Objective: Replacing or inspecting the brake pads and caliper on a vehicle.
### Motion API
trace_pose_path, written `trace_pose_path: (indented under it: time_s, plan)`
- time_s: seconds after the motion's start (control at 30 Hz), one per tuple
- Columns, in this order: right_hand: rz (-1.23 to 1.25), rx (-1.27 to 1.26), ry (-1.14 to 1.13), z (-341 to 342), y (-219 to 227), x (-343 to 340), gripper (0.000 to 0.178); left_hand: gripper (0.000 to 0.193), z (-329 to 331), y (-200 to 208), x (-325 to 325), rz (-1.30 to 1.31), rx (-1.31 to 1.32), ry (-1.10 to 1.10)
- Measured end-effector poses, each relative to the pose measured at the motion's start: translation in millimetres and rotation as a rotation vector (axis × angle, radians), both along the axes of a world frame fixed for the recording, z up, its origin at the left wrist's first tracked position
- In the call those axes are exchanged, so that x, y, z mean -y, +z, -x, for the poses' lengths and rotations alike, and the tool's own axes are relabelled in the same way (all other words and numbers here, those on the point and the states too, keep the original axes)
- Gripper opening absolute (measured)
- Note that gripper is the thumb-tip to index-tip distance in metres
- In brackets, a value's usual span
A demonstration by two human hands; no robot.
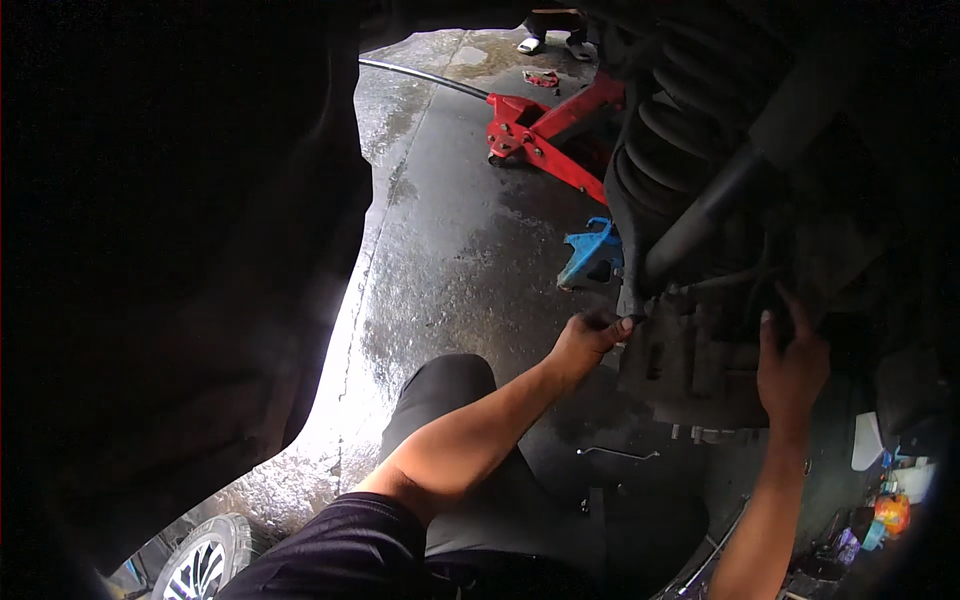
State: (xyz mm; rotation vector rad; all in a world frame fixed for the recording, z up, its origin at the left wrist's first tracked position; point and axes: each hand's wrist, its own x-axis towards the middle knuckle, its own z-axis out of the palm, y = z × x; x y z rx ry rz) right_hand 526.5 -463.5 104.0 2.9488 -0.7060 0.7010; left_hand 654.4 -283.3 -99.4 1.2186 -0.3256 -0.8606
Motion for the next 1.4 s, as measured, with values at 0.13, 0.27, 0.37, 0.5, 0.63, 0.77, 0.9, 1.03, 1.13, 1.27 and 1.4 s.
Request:
trace_pose_path:
  time_s: [0.13,0.27,0.37,0.5,0.63,0.77,0.9,1.03,1.13,1.27,1.4]
  plan:
    - [0.062,0.038,0.016,1,-5,3,0.036,0.058,19,9,14,0.189,-0.298,0.166]
    - [0.098,0.071,0.079,-1,-4,-2,0.036,0.059,19,8,7,0.112,-0.218,0.148]
    - [0.108,0.045,0.05,-2,0,-5,0.035,0.059,17,7,13,0.014,0.023,0.288]
    - [0.114,0.047,0.044,6,2,4,0.034,0.056,25,27,19,0.144,-0.362,0.129]
    - [0.111,0.084,0.11,-3,-7,1,0.034,0.06,9,18,-3,-0.178,0.159,0.151]
    - [0.112,0.103,0.123,-1,-4,2,0.034,0.058,5,9,4,0.082,-0.106,0.178]
    - [0.11,0.106,0.125,0,-3,-1,0.034,0.05,10,3,5,0.215,-0.378,0.235]
    - [0.137,0.081,0.093,4,3,1,0.034,0.046,-2,-1,8,0.213,-0.402,0.276]
    - [0.119,0.069,0.102,0,-4,0,0.034,0.049,-5,2,0,0.097,-0.379,0.063]
    - [0.155,0.11,0.134,1,-10,8,0.034,0.042,1,15,7,0.129,-0.342,0.01]
    - [0.165,0.086,0.082,1,-6,6,0.034,0.038,-1,5,13,0.195,-0.481,-0.016]
